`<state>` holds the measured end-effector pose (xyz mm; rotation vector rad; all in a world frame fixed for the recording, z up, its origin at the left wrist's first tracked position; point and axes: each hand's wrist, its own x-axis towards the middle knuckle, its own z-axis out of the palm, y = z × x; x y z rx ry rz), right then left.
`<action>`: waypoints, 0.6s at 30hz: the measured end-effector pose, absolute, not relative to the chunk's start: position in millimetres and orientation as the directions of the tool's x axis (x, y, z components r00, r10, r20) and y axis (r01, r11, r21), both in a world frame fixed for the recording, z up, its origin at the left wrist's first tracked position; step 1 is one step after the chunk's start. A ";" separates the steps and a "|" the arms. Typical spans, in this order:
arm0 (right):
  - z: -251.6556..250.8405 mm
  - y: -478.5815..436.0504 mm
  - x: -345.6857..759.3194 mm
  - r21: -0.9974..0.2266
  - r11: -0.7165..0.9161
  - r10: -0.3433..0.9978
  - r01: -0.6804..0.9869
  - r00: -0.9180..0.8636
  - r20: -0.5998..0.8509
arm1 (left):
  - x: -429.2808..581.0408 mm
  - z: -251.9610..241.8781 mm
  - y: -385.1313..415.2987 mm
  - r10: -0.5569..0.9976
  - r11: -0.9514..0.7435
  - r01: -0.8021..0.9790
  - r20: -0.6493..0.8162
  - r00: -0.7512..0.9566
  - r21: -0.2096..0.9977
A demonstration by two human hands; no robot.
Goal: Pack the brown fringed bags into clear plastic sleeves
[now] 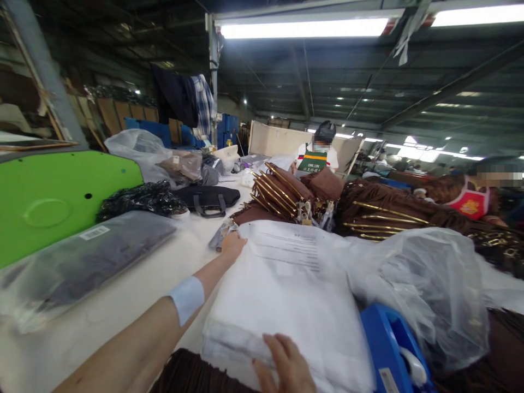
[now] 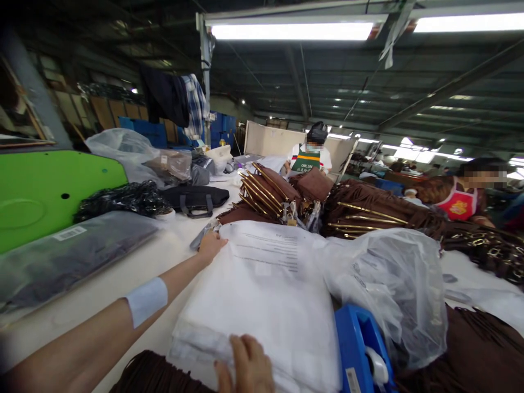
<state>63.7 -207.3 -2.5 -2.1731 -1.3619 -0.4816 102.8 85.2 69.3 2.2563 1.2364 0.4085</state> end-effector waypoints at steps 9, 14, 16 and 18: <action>1.6 -235.3 162.2 -0.469 -0.619 0.642 0.629 0.750 0.159 | 22.9 49.2 17.4 0.137 -0.920 0.067 0.155 0.978 0.387; 3.1 -225.4 165.5 -0.501 -0.649 0.619 0.573 0.780 0.090 | 13.8 23.1 21.4 -0.031 -0.927 -0.057 0.076 0.997 0.370; 8.0 -223.9 164.9 -0.527 -0.637 0.628 0.563 0.775 0.069 | 21.2 22.6 28.1 -0.003 -0.928 -0.038 0.095 0.996 0.370; 14.4 -226.9 162.9 -0.576 -0.586 0.674 0.570 0.737 0.043 | 26.9 24.8 31.0 0.003 -0.932 -0.035 0.105 0.994 0.361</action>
